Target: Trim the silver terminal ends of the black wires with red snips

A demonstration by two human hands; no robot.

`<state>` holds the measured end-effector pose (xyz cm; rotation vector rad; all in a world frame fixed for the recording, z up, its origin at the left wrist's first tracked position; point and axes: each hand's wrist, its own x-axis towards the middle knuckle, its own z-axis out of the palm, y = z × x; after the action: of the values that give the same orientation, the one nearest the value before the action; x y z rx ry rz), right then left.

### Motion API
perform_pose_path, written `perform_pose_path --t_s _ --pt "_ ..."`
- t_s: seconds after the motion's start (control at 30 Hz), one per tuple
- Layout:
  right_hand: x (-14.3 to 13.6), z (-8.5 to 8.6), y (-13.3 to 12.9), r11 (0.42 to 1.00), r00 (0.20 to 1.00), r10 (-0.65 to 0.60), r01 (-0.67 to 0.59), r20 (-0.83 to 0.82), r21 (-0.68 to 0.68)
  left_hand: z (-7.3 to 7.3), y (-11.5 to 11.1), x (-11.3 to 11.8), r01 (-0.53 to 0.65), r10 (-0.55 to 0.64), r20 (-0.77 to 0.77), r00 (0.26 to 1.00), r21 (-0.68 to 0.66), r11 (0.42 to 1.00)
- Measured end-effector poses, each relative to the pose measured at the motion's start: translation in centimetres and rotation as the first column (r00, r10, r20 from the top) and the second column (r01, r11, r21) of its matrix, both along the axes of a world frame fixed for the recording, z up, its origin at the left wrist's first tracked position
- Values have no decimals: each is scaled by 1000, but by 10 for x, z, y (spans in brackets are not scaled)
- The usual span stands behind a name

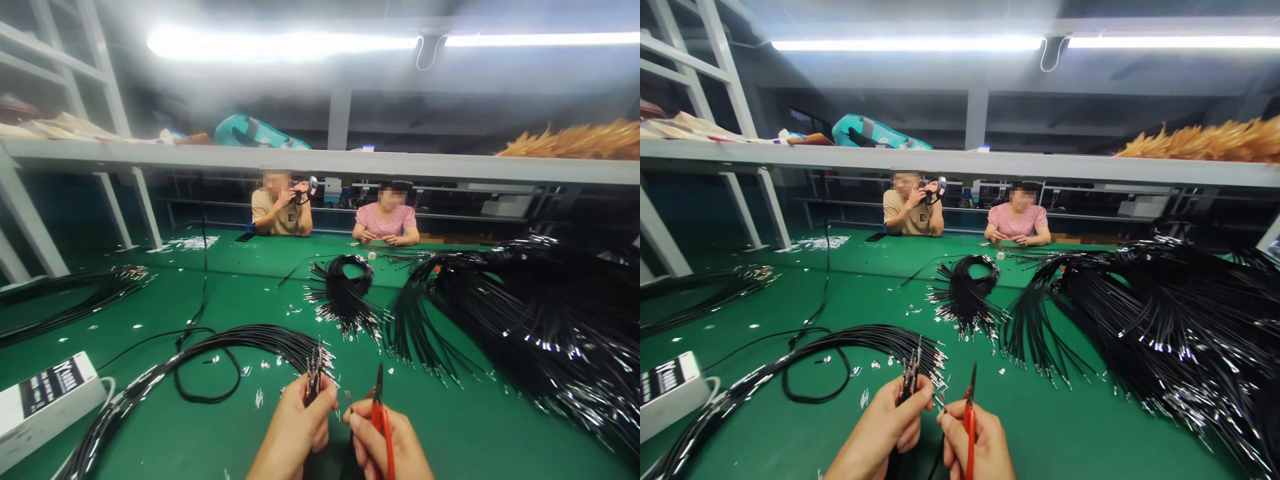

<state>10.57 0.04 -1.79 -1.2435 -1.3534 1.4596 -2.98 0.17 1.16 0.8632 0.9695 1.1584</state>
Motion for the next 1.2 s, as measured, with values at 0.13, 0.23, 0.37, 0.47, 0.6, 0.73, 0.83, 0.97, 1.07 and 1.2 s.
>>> perform_pose_path --t_s 0.13,0.23,0.37,0.47,0.6,0.73,0.83,0.97,1.07,1.2 --pt "1 -3 2 999 999 51 -51 -18 -7 -3 0 3 31 -31 -28 999 -15 999" --pt "2 -3 1 998 997 67 -66 -25 8 -4 0 5 19 -20 -63 998 -17 1000" --pt "2 1 1 997 996 70 -70 -61 -7 -2 -2 7 -31 30 -77 997 -13 999" --pt "3 3 1 996 991 75 -79 -110 -28 1 -4 8 -19 19 -29 999 -13 1000" --pt "4 3 2 995 980 83 -92 -180 -45 5 -6 8 -11 10 -21 1000 -18 1000" --pt "5 0 2 993 975 76 -93 -207 -74 3 -4 6 28 -28 41 999 5 1000" --pt "5 -2 1 994 979 85 -96 -184 -50 -1 -2 5 71 -70 75 995 -8 997" --pt "2 -1 -1 996 985 57 -68 -165 -59 -5 0 4 84 -83 54 995 -17 996" --pt "2 1 -1 994 984 63 -77 -164 -80 -7 1 4 72 -72 27 997 -7 997" --pt "3 3 0 994 984 42 -59 -173 -94 -9 1 6 47 -47 3 999 11 999"
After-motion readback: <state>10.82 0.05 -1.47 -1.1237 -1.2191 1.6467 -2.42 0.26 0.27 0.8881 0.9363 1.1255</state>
